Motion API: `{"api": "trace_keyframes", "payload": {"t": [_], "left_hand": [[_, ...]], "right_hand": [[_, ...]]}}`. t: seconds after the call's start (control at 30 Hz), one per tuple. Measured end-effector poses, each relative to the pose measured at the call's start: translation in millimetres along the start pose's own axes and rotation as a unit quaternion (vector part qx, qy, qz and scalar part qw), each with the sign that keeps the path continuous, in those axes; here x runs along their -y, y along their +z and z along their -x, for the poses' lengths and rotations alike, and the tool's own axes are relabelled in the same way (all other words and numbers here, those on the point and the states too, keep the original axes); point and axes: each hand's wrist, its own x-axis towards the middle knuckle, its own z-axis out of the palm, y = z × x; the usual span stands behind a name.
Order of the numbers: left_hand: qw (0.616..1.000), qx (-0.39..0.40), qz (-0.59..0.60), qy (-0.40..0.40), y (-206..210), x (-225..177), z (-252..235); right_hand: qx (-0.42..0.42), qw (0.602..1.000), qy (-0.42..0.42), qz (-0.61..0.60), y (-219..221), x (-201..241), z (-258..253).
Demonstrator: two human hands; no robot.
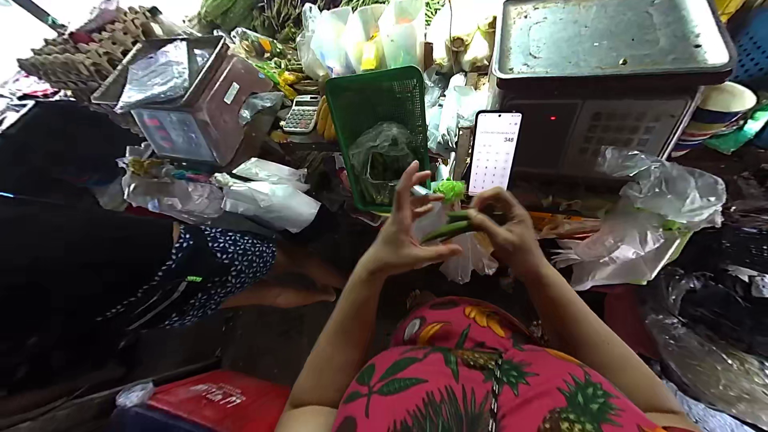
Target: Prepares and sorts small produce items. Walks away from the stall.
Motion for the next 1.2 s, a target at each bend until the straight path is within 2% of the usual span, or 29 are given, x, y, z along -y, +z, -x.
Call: {"api": "trace_keyframes", "payload": {"t": [0.07, 0.1, 0.13, 0.17, 0.2, 0.23, 0.27, 0.33, 0.4, 0.47, 0.53, 0.6, 0.7, 0.8, 0.9, 1.0, 1.1, 1.2], "left_hand": [[0.998, -0.044, -0.031, -0.038, -32.7, 17.1, 14.0], [0.986, -0.096, -0.116, -0.069, -47.2, 30.7, 25.1], [0.953, -0.137, -0.241, -0.124, -59.5, 46.0, 37.3], [0.904, -0.14, -0.35, -0.2, -68.5, 59.8, 49.6], [0.856, -0.116, -0.409, -0.294, -71.1, 69.4, 58.4], [0.822, -0.092, -0.418, -0.375, -68.0, 78.0, 64.1], [0.81, -0.078, -0.399, -0.422, -61.6, 86.5, 68.4], [0.823, -0.078, -0.341, -0.447, -42.9, 108.7, 76.4], [0.836, -0.104, -0.259, -0.472, -24.4, 141.5, 82.3], [0.84, -0.171, -0.128, -0.498, -11.5, 171.3, 86.5], [0.835, -0.241, 0.045, -0.492, -3.8, 176.9, 87.7], [0.832, -0.196, 0.163, -0.493, -2.6, 156.1, 92.9], [0.854, -0.069, 0.181, -0.483, -5.2, 119.1, 116.0], [0.866, -0.002, 0.218, -0.449, -3.9, 86.2, 135.0], [0.872, -0.022, 0.265, -0.411, -14.6, 59.5, 140.9], [0.893, -0.035, 0.26, -0.365, -40.7, 37.1, 144.2], [0.9, -0.048, 0.247, -0.355, -60.4, 23.9, 149.2], [0.894, -0.058, 0.268, -0.353, -68.6, 22.1, 153.3]], "right_hand": [[-0.037, 0.997, 0.039, -0.053, -15.6, -5.6, 1.2], [-0.047, 0.994, 0.065, -0.081, -22.0, -8.5, 2.1], [-0.05, 0.989, 0.093, -0.108, -27.0, -11.1, 3.2], [-0.045, 0.983, 0.126, -0.128, -30.4, -12.8, 4.7], [-0.028, 0.977, 0.161, -0.137, -32.0, -14.6, 6.3], [0.002, 0.97, 0.198, -0.138, -31.4, -16.7, 7.6], [0.05, 0.961, 0.24, -0.129, -28.3, -19.6, 7.9], [0.183, 0.924, 0.319, -0.106, -12.8, -28.1, 6.2], [0.306, 0.865, 0.393, -0.052, 12.3, -42.7, 3.4], [0.34, 0.812, 0.473, 0.035, 40.7, -60.5, -0.4], [0.324, 0.786, 0.517, 0.103, 60.9, -78.5, -7.5], [0.289, 0.809, 0.503, 0.1, 69.7, -91.9, -18.1], [0.226, 0.877, 0.423, 0.013, 79.9, -97.5, -40.6], [0.219, 0.885, 0.409, -0.03, 92.8, -88.2, -67.3], [0.241, 0.891, 0.383, 0.031, 104.7, -85.9, -77.8], [0.277, 0.894, 0.34, 0.087, 106.2, -77.5, -64.2], [0.226, 0.904, 0.338, 0.134, 101.0, -63.8, -38.7], [0.191, 0.883, 0.387, 0.184, 106.1, -71.7, -22.5]]}}
